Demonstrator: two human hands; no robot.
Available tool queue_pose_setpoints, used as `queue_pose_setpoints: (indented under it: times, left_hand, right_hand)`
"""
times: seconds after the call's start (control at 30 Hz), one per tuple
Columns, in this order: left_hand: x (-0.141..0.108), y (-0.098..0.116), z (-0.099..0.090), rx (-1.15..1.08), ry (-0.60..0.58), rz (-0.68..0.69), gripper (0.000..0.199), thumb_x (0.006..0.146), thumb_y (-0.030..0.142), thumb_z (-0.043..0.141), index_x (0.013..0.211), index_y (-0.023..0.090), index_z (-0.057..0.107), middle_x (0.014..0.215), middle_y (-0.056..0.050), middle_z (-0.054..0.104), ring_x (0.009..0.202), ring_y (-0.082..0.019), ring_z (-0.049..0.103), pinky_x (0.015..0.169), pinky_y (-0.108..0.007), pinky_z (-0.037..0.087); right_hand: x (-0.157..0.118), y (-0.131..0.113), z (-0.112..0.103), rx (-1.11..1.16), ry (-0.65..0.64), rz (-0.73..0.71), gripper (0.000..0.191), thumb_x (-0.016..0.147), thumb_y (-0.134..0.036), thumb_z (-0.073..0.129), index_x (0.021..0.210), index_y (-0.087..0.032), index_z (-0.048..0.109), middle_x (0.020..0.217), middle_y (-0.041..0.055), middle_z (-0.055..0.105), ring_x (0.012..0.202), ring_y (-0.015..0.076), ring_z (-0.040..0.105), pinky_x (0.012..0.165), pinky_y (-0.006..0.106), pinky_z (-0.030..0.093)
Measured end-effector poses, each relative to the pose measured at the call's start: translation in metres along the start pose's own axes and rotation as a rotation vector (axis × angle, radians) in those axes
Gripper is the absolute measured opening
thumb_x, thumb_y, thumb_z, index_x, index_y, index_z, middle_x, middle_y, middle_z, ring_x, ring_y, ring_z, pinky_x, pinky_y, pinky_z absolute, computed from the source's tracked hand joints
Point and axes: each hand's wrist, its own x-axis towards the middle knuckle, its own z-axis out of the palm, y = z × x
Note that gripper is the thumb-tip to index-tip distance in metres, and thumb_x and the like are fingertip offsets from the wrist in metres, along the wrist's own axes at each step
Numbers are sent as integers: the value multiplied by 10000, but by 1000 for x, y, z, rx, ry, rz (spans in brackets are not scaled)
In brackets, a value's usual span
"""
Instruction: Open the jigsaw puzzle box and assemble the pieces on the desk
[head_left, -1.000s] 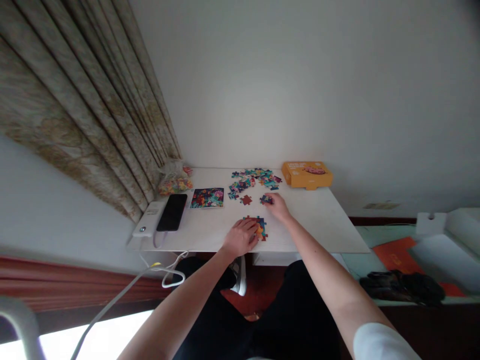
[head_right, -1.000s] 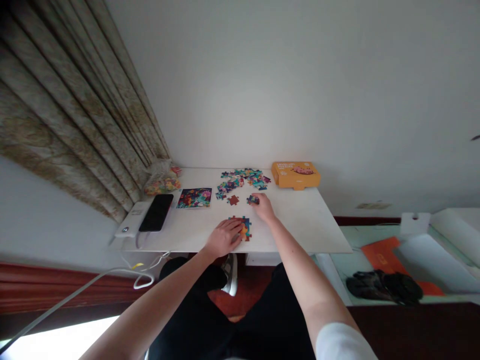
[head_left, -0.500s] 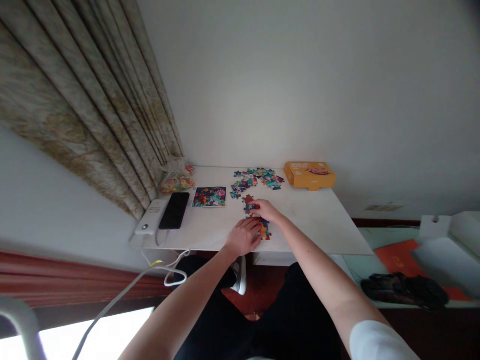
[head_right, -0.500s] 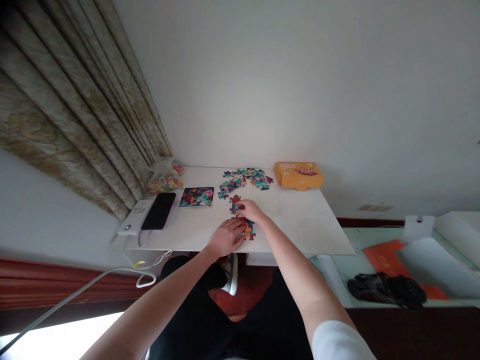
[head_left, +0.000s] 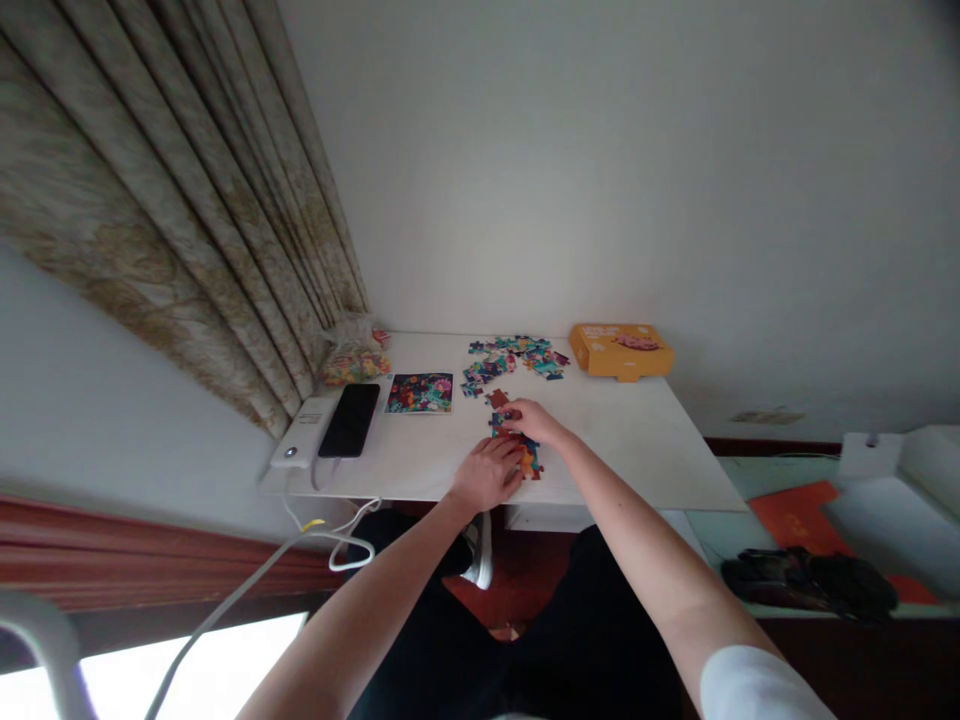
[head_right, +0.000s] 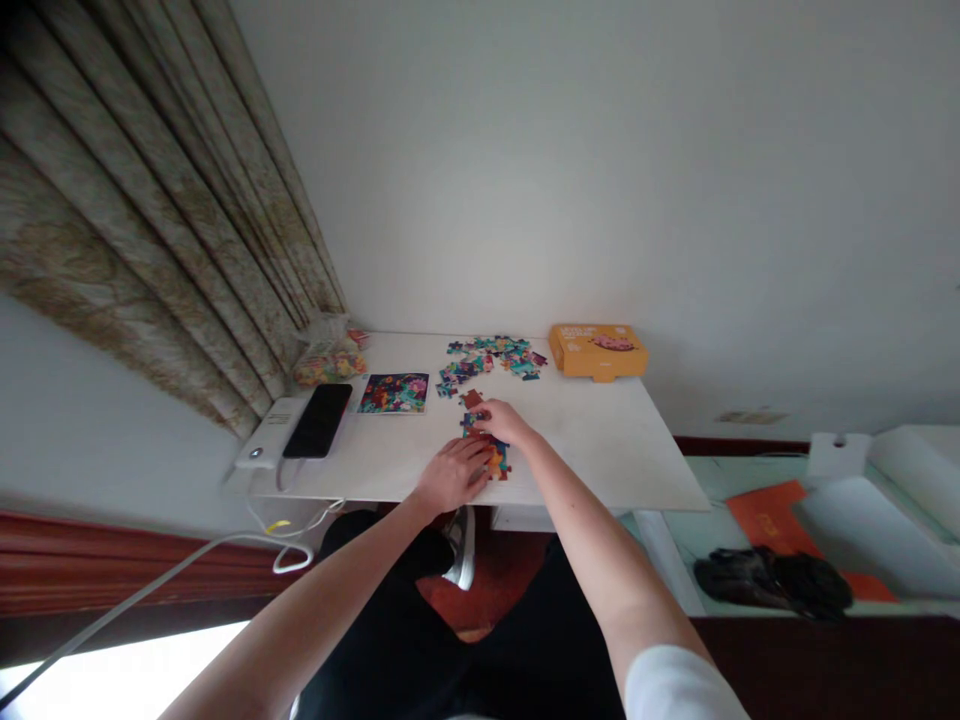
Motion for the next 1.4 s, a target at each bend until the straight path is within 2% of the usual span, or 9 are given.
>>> queue_pose_setpoints:
  times: [0.17,0.37,0.5,0.7,0.8,0.93,1.1,1.23,1.4]
  left_hand:
    - [1,1,-2,7,-4,0,283,954,289,602,1202,197,701,1305,-104,691,1269,-280,604,1112,-443,468]
    - [0,0,-2,-4,1,8,278,963,289,591,1203,200,699,1322,-100,685,1296,-276,592,1113,-444,468]
    - [0,-1,-1,-11,-8,6,335,964,291,596,1281,215,674,1383,-107,658,1338,-270,568,1114,-451,470]
    - [-2,-1,0,-20,-6,8,350,983,300,581,1313,216,660,1407,-114,642,1349,-270,562,1118,-463,469]
    - [1,-10,2,-56,44,-28,336,991,284,569,1310,226,659,1405,-104,643,1318,-260,582,1108,-462,481]
    - [24,-36,1,-61,149,-284,317,977,233,569,1279,240,666,1336,-96,680,1269,-243,614,1104,-436,494]
    - [63,-61,-5,38,76,-566,418,943,224,624,1358,195,588,1392,-143,643,1301,-290,594,1093,-450,476]
    - [81,-62,-8,83,-34,-589,432,944,280,648,1362,203,573,1422,-162,617,1305,-337,577,1074,-511,442]
    - [96,-64,-10,95,-133,-561,341,934,271,656,1268,213,618,1400,-145,631,1310,-337,550,1077,-516,393]
  right_hand:
    - [-5,-1,6,-86,81,-39,216,764,-154,764,968,-215,797,1005,54,730,770,151,673,797,294,563]
    - [-17,6,10,17,239,-16,180,864,-229,670,1024,-203,748,1015,60,729,793,157,674,821,309,556]
    - [-46,19,2,18,457,31,207,924,-286,543,971,-209,730,974,76,740,841,197,669,846,350,556]
    - [-91,30,-7,-166,534,-12,183,923,-294,559,961,-209,717,993,106,713,969,269,639,928,434,522]
    - [-94,27,-6,-240,537,-9,189,947,-277,540,973,-213,716,998,108,708,983,275,627,943,436,507]
    - [-88,23,-4,-307,533,1,189,951,-263,543,974,-216,724,996,108,705,977,273,620,940,425,499]
    - [-86,21,-4,-343,533,5,176,939,-249,558,974,-223,729,993,102,701,979,276,610,936,427,493]
    - [-88,16,-6,-334,509,23,150,936,-264,592,990,-228,727,1020,99,710,1005,278,615,947,425,485]
    - [-92,5,-10,-301,382,-20,174,917,-354,680,1048,-250,728,1120,74,733,1115,273,612,1000,430,446]
